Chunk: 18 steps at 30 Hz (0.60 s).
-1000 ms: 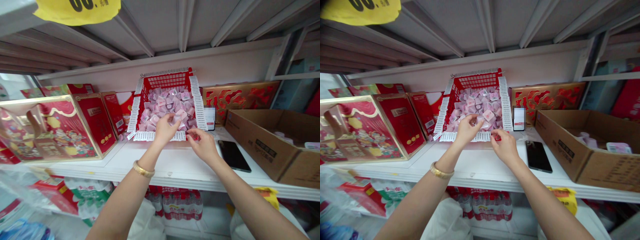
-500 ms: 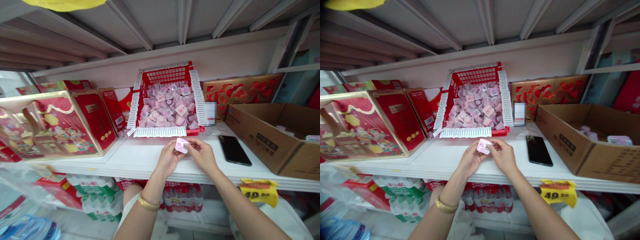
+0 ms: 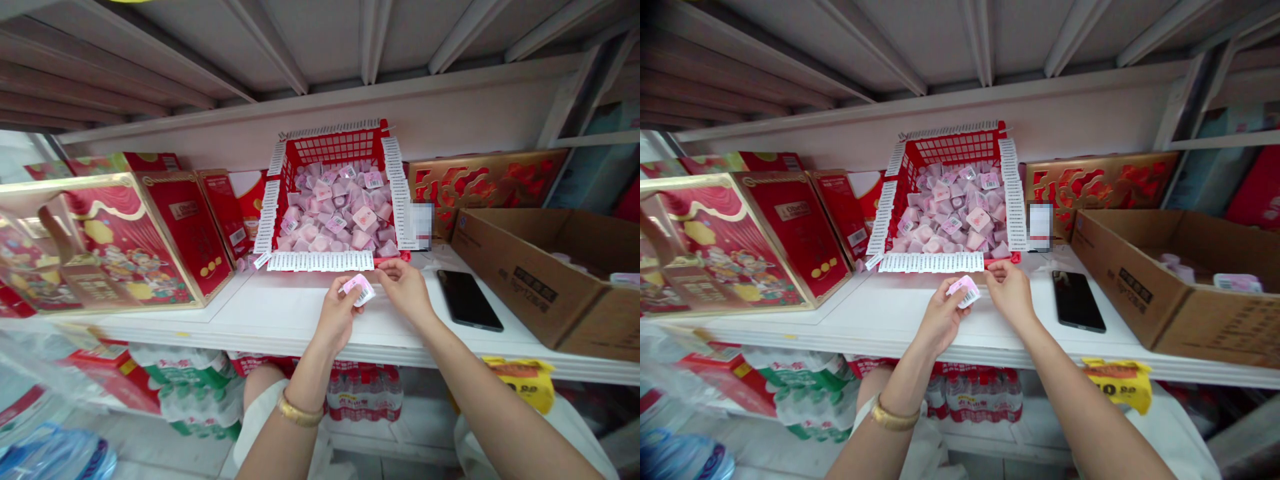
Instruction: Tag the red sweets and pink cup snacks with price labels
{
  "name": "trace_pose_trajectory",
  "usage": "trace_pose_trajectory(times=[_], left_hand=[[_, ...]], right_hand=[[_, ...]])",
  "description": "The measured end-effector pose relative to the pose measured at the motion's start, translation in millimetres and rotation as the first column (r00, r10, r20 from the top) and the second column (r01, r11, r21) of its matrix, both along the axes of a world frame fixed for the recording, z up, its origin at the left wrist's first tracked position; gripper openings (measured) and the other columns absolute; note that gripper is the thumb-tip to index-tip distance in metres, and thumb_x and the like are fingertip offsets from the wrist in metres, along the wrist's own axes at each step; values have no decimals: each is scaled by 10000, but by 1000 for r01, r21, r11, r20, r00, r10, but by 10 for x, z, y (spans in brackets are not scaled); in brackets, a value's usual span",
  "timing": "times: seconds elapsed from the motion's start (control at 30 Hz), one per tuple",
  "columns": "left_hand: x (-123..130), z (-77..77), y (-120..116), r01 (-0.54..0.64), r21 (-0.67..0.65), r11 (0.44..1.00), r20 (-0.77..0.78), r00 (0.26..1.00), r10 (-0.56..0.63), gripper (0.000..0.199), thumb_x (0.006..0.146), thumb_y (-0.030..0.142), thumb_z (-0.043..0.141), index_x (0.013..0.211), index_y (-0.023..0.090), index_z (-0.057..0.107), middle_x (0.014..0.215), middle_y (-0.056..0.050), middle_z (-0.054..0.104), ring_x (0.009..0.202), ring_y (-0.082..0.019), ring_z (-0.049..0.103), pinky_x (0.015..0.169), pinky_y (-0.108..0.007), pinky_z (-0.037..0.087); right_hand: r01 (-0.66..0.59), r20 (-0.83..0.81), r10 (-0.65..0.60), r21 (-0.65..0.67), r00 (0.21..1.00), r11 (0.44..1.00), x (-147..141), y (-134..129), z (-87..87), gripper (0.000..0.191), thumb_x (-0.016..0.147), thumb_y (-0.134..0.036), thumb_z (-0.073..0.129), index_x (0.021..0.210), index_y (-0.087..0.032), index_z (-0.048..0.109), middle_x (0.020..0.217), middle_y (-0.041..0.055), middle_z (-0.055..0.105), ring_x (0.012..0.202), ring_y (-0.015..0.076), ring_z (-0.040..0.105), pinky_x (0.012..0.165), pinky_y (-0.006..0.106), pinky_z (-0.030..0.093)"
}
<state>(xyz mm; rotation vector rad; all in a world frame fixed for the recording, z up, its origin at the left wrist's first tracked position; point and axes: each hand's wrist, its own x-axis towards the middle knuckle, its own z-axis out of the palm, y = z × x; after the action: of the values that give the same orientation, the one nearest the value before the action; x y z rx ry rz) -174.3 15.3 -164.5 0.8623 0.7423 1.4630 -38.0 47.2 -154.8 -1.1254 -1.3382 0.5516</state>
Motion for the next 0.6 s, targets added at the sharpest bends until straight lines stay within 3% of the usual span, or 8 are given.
trace_pose_trajectory(times=[0.17, 0.3, 0.6], left_hand=[[-10, -3, 2, 18, -13, 1000, -12, 1000, -18, 427, 592, 386, 832, 877, 170, 599, 707, 6, 647, 593, -106, 606, 529, -206, 442], [-13, -6, -11, 43, -13, 999, -25, 999, -44, 453, 574, 404, 843, 893, 173, 621, 742, -2, 656, 644, -134, 636, 611, -261, 510], [-3, -29, 18, 15, 24, 1000, -60, 998, -14, 374, 613, 390, 814, 857, 160, 648, 729, -5, 632, 623, -97, 559, 546, -206, 402]], right_hand=[[78, 12, -78, -43, 997, 996, -48, 112, 56, 158, 652, -328, 652, 725, -191, 623, 707, 68, 707, 646, 209, 656, 622, 320, 487], [73, -24, -75, -49, 997, 996, -48, 150, 30, 181, 640, -334, 664, 733, -180, 642, 688, 75, 705, 618, 205, 647, 587, 303, 468], [-34, -222, 13, -93, 975, 995, -62, 114, 81, 305, 537, -389, 738, 714, -154, 658, 621, 68, 694, 528, 170, 597, 501, 270, 433]])
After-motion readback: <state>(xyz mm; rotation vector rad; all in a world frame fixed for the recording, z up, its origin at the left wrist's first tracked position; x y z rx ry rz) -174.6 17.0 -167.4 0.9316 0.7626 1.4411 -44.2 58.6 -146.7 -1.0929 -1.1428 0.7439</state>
